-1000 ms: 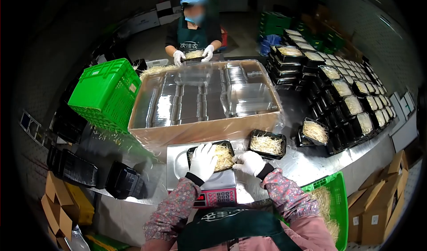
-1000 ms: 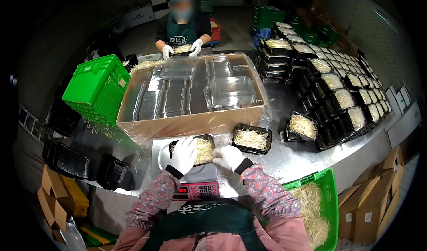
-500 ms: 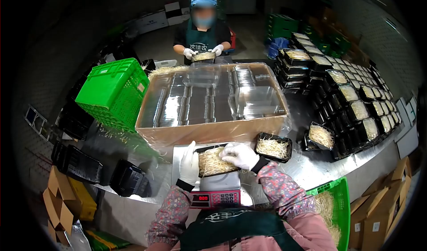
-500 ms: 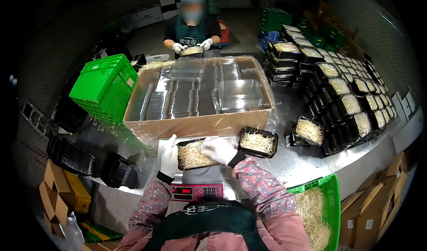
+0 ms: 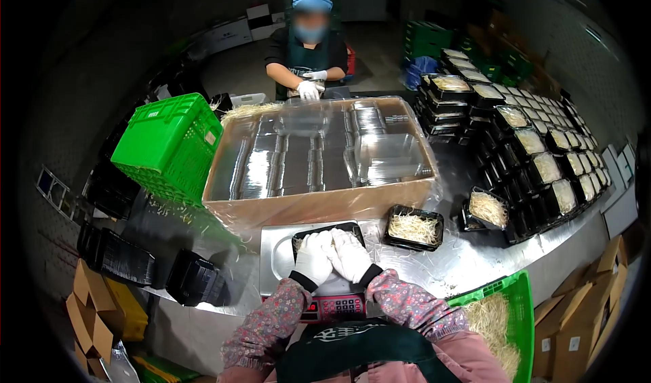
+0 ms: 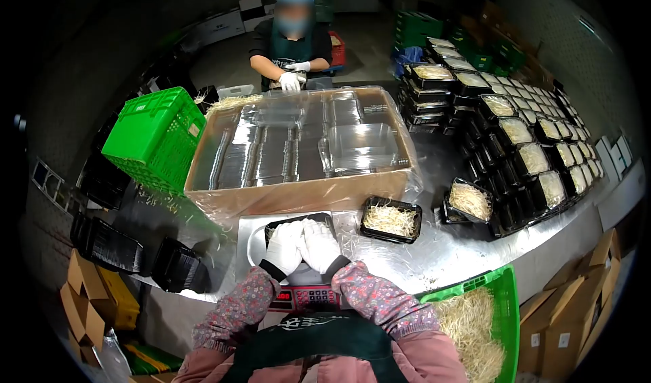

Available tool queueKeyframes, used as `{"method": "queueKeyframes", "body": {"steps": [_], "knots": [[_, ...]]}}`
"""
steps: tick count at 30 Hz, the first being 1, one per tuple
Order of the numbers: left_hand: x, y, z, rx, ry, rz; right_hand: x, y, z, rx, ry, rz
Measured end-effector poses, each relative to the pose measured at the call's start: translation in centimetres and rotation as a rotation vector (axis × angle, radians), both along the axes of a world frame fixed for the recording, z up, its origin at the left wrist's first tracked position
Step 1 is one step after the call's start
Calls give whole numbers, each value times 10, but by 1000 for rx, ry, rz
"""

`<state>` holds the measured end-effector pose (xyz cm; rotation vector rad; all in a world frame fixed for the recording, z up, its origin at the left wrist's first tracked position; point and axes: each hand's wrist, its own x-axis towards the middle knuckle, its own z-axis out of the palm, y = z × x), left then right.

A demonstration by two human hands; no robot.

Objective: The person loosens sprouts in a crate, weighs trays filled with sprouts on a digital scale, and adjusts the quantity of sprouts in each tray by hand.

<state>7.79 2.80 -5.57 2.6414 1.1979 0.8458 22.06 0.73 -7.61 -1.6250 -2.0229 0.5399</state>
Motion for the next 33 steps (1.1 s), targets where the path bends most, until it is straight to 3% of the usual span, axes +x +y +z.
{"method": "queueKeyframes", "body": {"steps": [2, 4, 6, 8, 10, 14, 16, 18, 22, 26, 30, 33], "knots": [[-2, 6, -5, -143, 8, -22, -3, 3, 0, -59, -1, -6], [-7, 19, -24, -90, 111, -48, -3, 11, 11, -160, -43, 34], [-8, 23, -24, -111, 246, -64, 8, 9, 27, -148, -40, 134], [-6, 21, -23, -138, 195, -12, 24, 8, 61, -76, -54, 243], [-5, 10, -10, -160, 73, 1, 58, 22, 78, 171, 103, 213], [3, -12, 21, -73, 195, 114, 142, 79, 103, 707, -122, -166], [6, -19, 27, -105, 187, 149, 169, 101, 100, 674, -352, -280], [6, -18, 20, -96, 118, 142, 191, 116, 93, 491, -391, -158], [-1, -1, 5, -190, -10, 44, 206, 131, 93, 449, -313, -29], [0, -5, 9, -232, 23, 81, 215, 137, 97, 364, -187, -48], [-3, -14, 13, -102, 60, 72, 199, 120, 139, 677, -177, -46], [-13, -22, 46, -70, 11, 89, 169, 93, 167, 760, -31, -4]]}}
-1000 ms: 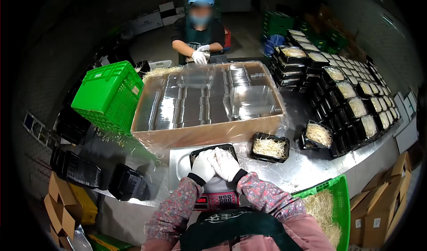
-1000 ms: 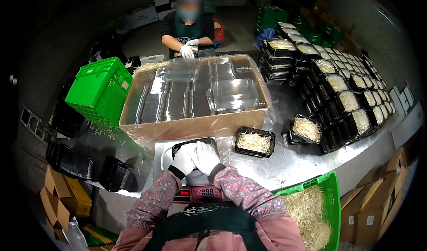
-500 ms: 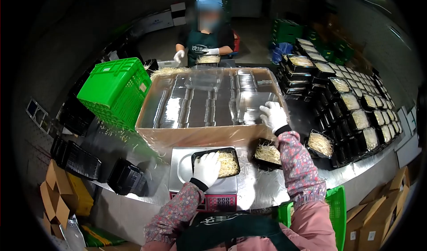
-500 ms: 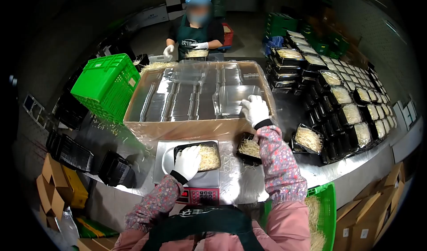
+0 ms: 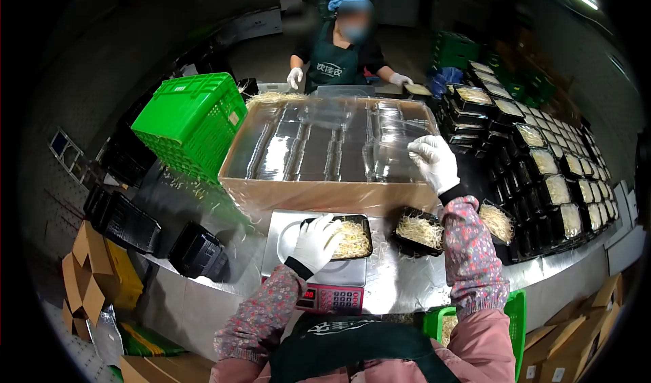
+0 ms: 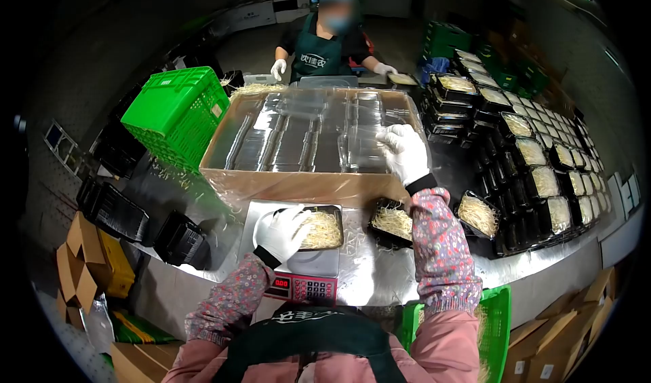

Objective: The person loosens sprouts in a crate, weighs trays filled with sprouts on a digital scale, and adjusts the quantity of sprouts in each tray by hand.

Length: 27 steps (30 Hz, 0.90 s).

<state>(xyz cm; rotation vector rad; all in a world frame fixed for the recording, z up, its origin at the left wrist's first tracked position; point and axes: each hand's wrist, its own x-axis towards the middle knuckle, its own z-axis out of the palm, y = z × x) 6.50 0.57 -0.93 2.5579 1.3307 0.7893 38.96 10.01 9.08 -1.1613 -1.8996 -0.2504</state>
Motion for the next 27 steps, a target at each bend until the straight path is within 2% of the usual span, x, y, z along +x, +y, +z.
{"method": "queueKeyframes", "body": {"steps": [1, 3, 5, 7, 9, 11, 12, 13, 15, 17, 18, 19, 20, 21, 23, 25, 26, 27], "knots": [[-7, 0, 6, -18, -19, 6, -13, -10, 6, 13, 62, 41], [-26, 5, 6, 10, -374, 57, -40, -39, 24, 53, 57, 136], [-40, 11, 13, -323, -1080, 62, -65, -60, 32, 109, -7, 245], [-57, 11, 50, -756, -1639, -60, -92, -77, 35, 171, -88, 372], [-58, 5, 75, -781, -1591, -139, -112, -84, 18, 97, -177, 483], [-64, 5, 77, -629, -1299, -22, -124, -93, 18, 25, -325, 530], [-61, 1, 82, -592, -1360, 67, -127, -98, 24, -17, -349, 531], [-66, -2, 79, -505, -1279, 57, -126, -100, 27, -17, -342, 466], [-65, -15, 77, -426, -1215, 77, -121, -101, 30, -46, -64, 376], [-66, -31, 70, -522, -1185, 52, -115, -105, 7, -278, 262, 399], [-65, -39, 62, -586, -1135, 25, -109, -109, -13, -498, 356, 390], [-64, -46, 51, -648, -1085, -6, -103, -112, -39, -597, 366, 370], [-62, -50, 40, -660, -1000, 64, -96, -114, -66, -696, 373, 346], [-61, -52, 25, -670, -915, 130, -92, -115, -90, -671, 301, 315], [-63, -35, -13, -524, -768, 174, -95, -112, -107, -746, 274, 243], [-64, -12, -30, -341, -534, 190, -98, -91, -126, -530, 244, 190], [-61, 1, -40, -312, -531, 243, -98, -80, -128, -495, 158, 118], [-60, 16, -49, -150, -413, 286, -99, -71, -130, -461, 73, 47]]}}
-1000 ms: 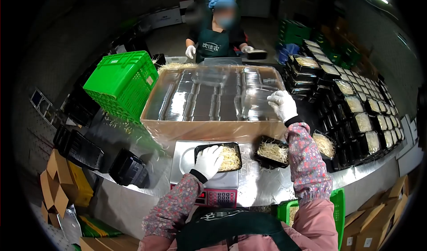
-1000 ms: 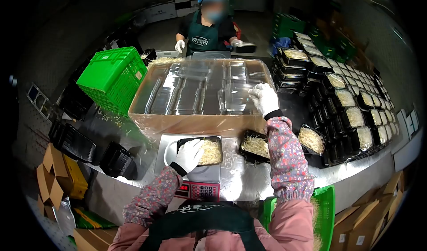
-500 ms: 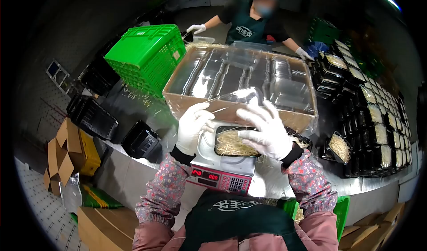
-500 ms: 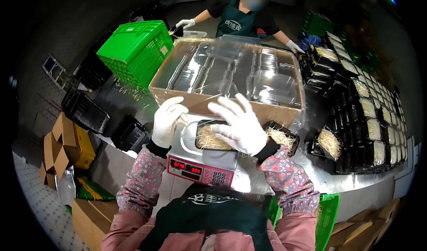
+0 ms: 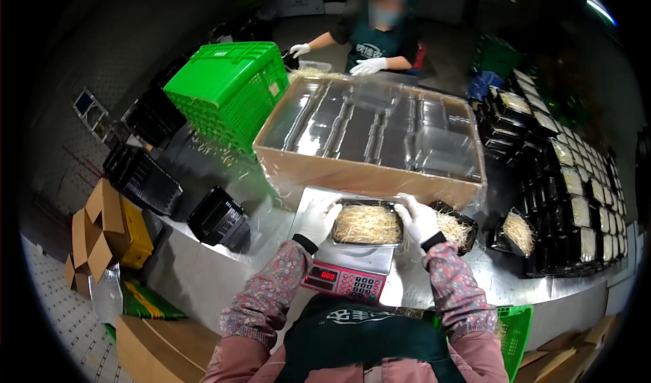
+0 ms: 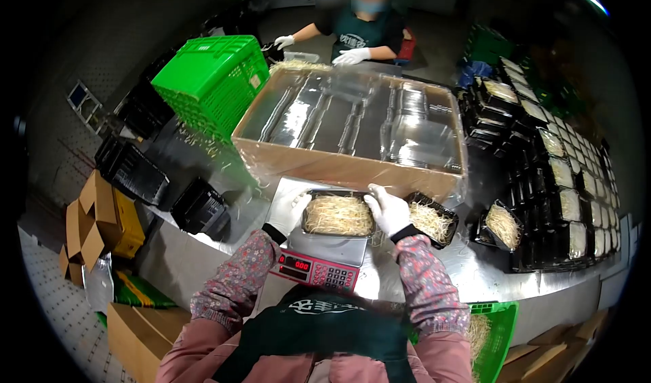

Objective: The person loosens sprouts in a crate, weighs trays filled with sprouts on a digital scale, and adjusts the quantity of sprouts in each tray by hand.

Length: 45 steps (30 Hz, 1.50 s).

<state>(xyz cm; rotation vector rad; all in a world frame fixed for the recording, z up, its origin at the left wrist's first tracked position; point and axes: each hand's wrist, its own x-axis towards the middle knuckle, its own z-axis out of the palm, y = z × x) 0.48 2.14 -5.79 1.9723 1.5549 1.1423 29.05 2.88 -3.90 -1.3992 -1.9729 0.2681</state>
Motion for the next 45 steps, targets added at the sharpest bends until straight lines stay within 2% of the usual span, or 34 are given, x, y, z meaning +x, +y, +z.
{"method": "queueKeyframes", "body": {"steps": [2, 4, 6, 7, 8, 10, 11, 12, 15, 18, 19, 20, 21, 22, 23, 24, 26, 27, 30, 31, 32, 33, 35, 36, 38, 39, 40, 41, 42, 43, 44, 45], "knots": [[4, 22, -27, 31, -8, 57, -2, 15, -13, 2, -134, -42], [2, 34, -57, -44, -53, 36, -5, 18, -17, -179, -241, -93], [-3, 44, -83, -157, -189, -33, -6, 14, -15, -320, -168, -148], [-2, 44, -83, -289, -382, -80, -6, 13, -19, -379, -36, -152], [-1, 41, -74, -330, -512, -111, -2, 19, -45, -343, 182, -91], [0, 32, -32, -704, -574, 2, 0, 38, -98, -549, 736, 32], [-2, 36, -46, -678, -686, -32, -2, 40, -99, -623, 919, 32], [-4, 41, -59, -655, -797, -70, -3, 42, -102, -626, 975, 21], [-1, 44, -73, -537, -874, -86, -7, 44, -106, -554, 898, -19], [6, 33, -56, -397, -688, -30, -4, 44, -107, -540, 797, 3], [4, 30, -58, -399, -761, -51, -2, 35, -97, -529, 791, -6], [4, 21, -45, -529, -760, 30, 0, 27, -85, -516, 783, -14], [2, 6, -31, -632, -835, 19, 11, 29, -108, -481, 695, 4], [-1, -12, -16, -737, -906, 9, 16, 3, -63, -725, 661, -4], [-4, -29, -1, -832, -922, 12, 17, -17, -42, -865, 697, 11], [-6, -42, 5, -933, -934, 18, 17, -29, -42, -949, 802, 39], [3, -62, -8, -924, -1116, -9, 13, -50, -51, -1054, 1074, 91], [6, -66, -15, -862, -1208, -44, 12, -54, -59, -1020, 1194, 97], [20, -67, -12, -735, -1282, -60, 6, -63, -70, -884, 1323, 48], [24, -65, -14, -718, -1231, -7, 0, -71, -61, -771, 1372, 45], [25, -63, -14, -662, -1245, -79, -1, -76, -67, -750, 1467, 83], [23, -60, -14, -587, -1062, -112, -4, -84, -45, -754, 1314, -4], [39, -56, 22, -647, -1137, -134, 10, -100, -16, -881, 1067, 1], [31, -49, 13, -641, -1054, -194, 24, -104, -6, -873, 975, 81], [40, -42, 20, -652, -1026, -275, 53, -104, 3, -455, 375, -58], [45, -37, 16, -685, -1002, -339, 70, -110, 21, -495, 484, -124], [54, -35, 19, -716, -978, -396, 79, -110, 18, -418, 630, -71], [73, -36, 28, -775, -923, -384, 88, -112, 17, -454, 652, 27], [85, -33, 20, -793, -866, -479, 96, -114, 18, -490, 674, 128], [105, -34, 23, -769, -813, -512, 102, -118, 24, -501, 610, 116], [128, -34, 30, -742, -760, -544, 115, -122, 14, -473, 665, 75], [149, -38, 42, -727, -873, -585, 128, -125, 6, -377, 887, -7]]}}
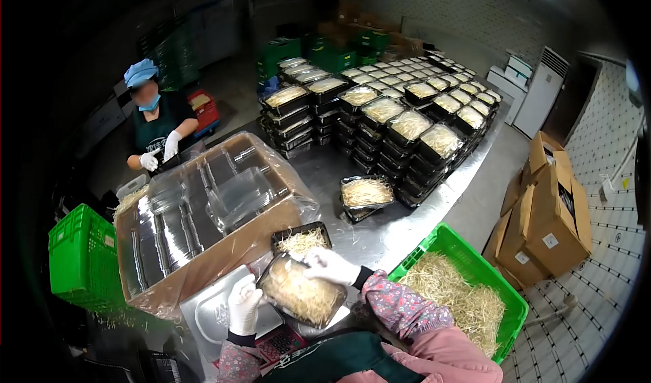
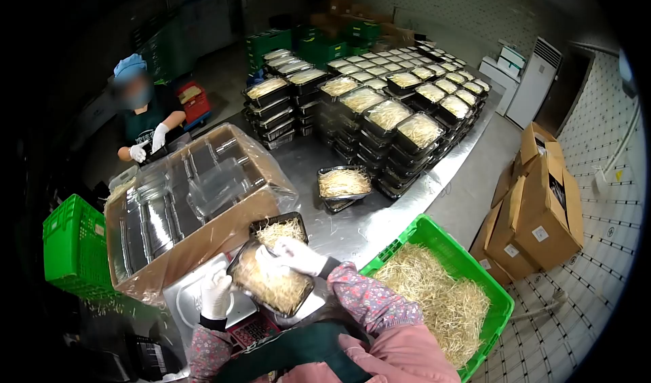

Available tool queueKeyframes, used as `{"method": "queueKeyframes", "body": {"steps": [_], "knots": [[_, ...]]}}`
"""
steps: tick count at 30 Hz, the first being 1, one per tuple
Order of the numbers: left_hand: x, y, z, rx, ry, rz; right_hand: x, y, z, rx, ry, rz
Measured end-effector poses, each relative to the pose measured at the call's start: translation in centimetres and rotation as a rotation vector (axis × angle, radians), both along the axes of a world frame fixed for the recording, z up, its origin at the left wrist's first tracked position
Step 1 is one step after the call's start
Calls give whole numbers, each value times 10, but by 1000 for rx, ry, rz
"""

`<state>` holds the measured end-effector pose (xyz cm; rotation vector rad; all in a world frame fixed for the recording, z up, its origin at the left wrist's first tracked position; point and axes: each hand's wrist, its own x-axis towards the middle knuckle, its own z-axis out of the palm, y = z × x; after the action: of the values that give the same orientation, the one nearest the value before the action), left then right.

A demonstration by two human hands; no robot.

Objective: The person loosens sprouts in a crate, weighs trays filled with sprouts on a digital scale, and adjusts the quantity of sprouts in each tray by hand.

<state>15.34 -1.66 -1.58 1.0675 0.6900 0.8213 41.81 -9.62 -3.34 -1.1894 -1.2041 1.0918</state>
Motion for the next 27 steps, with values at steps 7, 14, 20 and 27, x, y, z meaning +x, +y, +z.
{"method": "queueKeyframes", "body": {"steps": [7, 14, 20, 27], "knots": [[45, -5, -2, 28, 12, -59, 163, 37, -42, 298, 705, -1033], [58, -13, -5, 44, 135, -51, 209, 84, -69, 154, 801, -1296], [40, -3, -19, -39, 133, 49, 214, 49, -110, 163, 825, -1355], [49, -1, -17, -45, 158, 67, 242, 46, -121, 39, 716, -1275]]}}
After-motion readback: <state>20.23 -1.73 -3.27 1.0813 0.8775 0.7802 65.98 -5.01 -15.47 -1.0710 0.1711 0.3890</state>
